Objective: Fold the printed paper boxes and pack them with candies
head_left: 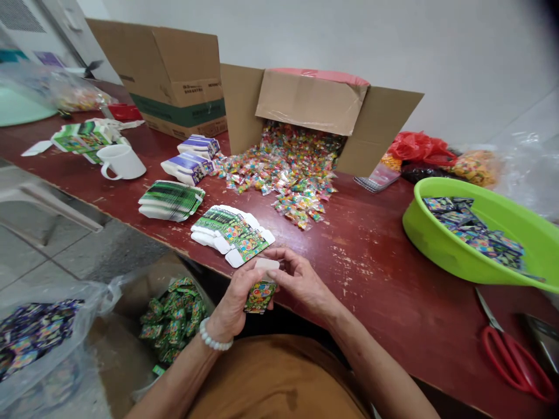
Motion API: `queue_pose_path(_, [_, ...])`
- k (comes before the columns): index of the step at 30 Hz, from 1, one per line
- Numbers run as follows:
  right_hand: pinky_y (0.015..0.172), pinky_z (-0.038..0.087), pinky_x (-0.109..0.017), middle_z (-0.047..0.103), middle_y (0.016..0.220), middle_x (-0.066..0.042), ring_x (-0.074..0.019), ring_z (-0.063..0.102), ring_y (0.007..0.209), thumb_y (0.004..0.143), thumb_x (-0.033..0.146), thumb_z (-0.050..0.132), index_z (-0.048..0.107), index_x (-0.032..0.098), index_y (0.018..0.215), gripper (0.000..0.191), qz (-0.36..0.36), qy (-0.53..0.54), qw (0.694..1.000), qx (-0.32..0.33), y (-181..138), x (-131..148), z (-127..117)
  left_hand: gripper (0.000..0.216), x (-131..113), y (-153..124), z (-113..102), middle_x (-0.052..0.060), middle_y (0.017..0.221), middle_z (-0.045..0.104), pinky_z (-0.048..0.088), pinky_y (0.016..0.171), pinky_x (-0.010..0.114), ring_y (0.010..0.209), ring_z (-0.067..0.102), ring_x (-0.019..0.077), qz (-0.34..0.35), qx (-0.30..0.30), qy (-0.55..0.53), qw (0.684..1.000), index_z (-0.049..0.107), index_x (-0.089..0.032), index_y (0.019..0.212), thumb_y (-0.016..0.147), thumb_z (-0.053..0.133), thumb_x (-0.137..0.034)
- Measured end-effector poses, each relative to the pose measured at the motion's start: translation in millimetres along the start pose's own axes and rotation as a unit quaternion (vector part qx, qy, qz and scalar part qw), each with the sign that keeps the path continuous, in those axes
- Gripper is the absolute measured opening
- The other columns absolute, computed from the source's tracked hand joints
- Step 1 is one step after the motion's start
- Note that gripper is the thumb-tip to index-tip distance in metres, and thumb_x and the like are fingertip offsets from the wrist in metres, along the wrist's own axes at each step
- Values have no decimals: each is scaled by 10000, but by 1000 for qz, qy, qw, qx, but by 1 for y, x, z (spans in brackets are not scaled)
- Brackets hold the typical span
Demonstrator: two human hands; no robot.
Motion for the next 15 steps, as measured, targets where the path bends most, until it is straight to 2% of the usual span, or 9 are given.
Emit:
queue_pose_path(3, [825, 508, -329, 666, 995, -69, -191, 626, 918, 873, 320, 644, 707, 218, 901, 123, -137, -127, 981, -59, -3, 21, -4, 276, 2, 0, -1, 13, 782, 679, 533, 458, 260, 556, 619, 146, -22, -3, -48, 999, 667, -163, 991, 798, 701, -357])
queue_pose_path(5, [862, 503, -339, 700, 985, -72, -198, 647, 938, 914, 309, 591, 717, 230, 903, 149, -201, -178, 962, -50, -7, 31, -4, 301, 6, -1, 0, 18, 767, 679, 556, 472, 290, 554, 633, 159, -72, 14, -100, 992, 657, -171, 1007, 833, 674, -416])
queue_pose_path(6, [850, 508, -333, 715, 975, -68, -195, 660, 919, 932, 311, 565, 716, 236, 931, 169, -208, -189, 959, -31, -8, 33, -3, 325, 6, -1, 2, 22, 741, 678, 561, 471, 305, 539, 636, 168, -92, 26, -119, 988, 650, -176, 1031, 858, 640, -451])
queue_pose_path(9, [776, 516, -301, 723, 929, -54, -179, 670, 843, 963, 330, 508, 715, 229, 920, 234, -164, -192, 967, 11, -9, 31, -1, 381, 4, -2, 6, 39, 748, 696, 557, 447, 323, 505, 643, 183, -111, 48, -132, 984, 621, -193, 1163, 921, 535, -474])
queue_pose_path(12, [729, 522, -287, 714, 874, -42, -167, 657, 781, 905, 307, 590, 706, 205, 823, 175, -116, -176, 978, -13, -5, 25, -3, 409, 2, -1, 6, 63, 836, 723, 550, 450, 294, 500, 638, 160, -97, 28, -124, 987, 610, -184, 1240, 954, 481, -447])
queue_pose_path(15, [674, 538, -275, 726, 947, -45, -153, 657, 745, 838, 263, 653, 677, 190, 785, 94, -76, -117, 990, -18, 3, 17, -1, 465, 3, 1, 5, 79, 855, 737, 525, 437, 259, 464, 611, 135, -82, 11, -115, 990, 622, -159, 1249, 967, 436, -479])
Point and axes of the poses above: each hand's wrist, its own y-axis towards the middle knuckle, its own z-axis out of the palm, x = y × z, the point moved 6 cm from there along y, towards the middle knuckle
